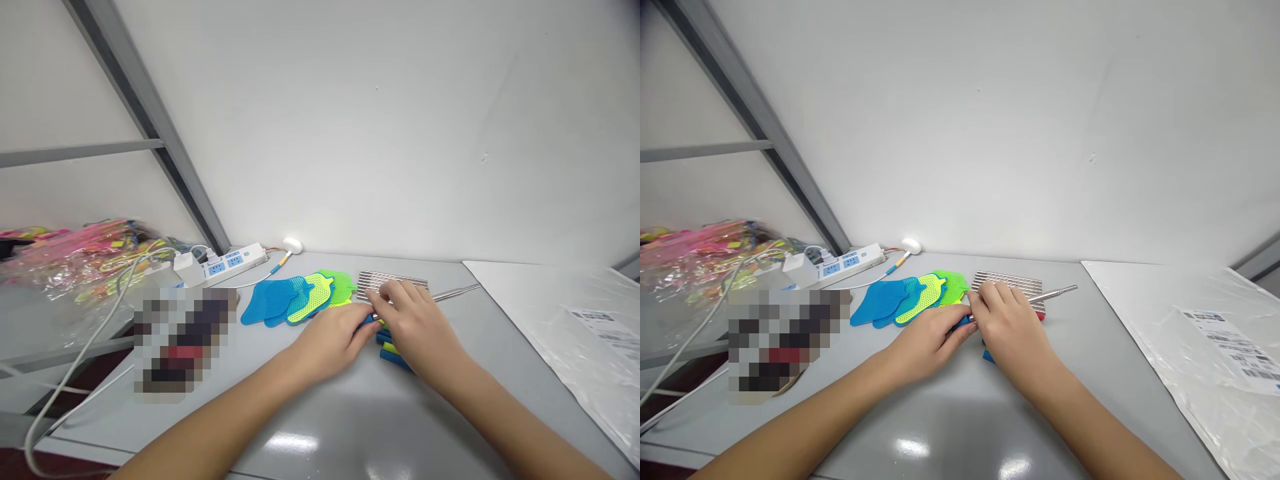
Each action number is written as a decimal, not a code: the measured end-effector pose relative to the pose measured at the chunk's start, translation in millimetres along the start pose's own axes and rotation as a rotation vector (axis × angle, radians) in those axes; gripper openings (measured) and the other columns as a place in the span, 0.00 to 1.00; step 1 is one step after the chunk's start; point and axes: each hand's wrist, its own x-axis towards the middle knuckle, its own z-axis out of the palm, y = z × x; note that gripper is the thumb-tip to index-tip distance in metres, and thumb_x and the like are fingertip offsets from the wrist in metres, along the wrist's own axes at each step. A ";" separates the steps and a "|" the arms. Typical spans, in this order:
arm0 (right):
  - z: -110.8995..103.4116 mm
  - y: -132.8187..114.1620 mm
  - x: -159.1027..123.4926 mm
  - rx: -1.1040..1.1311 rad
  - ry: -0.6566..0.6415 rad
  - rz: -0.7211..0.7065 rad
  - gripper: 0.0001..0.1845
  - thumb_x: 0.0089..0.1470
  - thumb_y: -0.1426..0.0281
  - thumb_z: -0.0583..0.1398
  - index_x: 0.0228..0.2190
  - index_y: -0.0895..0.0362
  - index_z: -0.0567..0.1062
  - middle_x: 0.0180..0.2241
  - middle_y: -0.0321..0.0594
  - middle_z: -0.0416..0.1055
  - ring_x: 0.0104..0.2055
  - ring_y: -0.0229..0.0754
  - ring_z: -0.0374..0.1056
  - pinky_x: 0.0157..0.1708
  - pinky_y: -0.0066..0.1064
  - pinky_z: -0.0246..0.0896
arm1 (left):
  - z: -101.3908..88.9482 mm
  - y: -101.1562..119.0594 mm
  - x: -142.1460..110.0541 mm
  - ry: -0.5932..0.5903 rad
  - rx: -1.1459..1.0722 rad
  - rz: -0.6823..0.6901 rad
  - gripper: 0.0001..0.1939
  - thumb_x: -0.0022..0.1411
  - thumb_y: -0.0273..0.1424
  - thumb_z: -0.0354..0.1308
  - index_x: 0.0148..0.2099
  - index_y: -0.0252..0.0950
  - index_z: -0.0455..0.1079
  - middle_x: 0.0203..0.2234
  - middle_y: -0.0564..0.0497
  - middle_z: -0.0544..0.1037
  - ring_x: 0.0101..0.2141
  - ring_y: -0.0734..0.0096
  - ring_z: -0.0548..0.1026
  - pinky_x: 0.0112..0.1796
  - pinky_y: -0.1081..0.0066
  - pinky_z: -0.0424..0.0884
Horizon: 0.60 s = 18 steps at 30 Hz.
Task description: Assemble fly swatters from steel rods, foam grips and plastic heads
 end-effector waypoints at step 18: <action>-3.3 -11.7 -0.4 -0.012 -0.019 0.022 0.18 0.56 0.81 0.56 0.48 0.62 0.72 0.36 0.46 0.69 0.37 0.47 0.59 0.34 0.37 0.53 | 1.6 -0.5 -2.1 -0.070 0.112 -0.036 0.12 0.70 0.36 0.44 0.43 0.37 0.65 0.38 0.48 0.78 0.36 0.60 0.76 0.33 0.67 0.65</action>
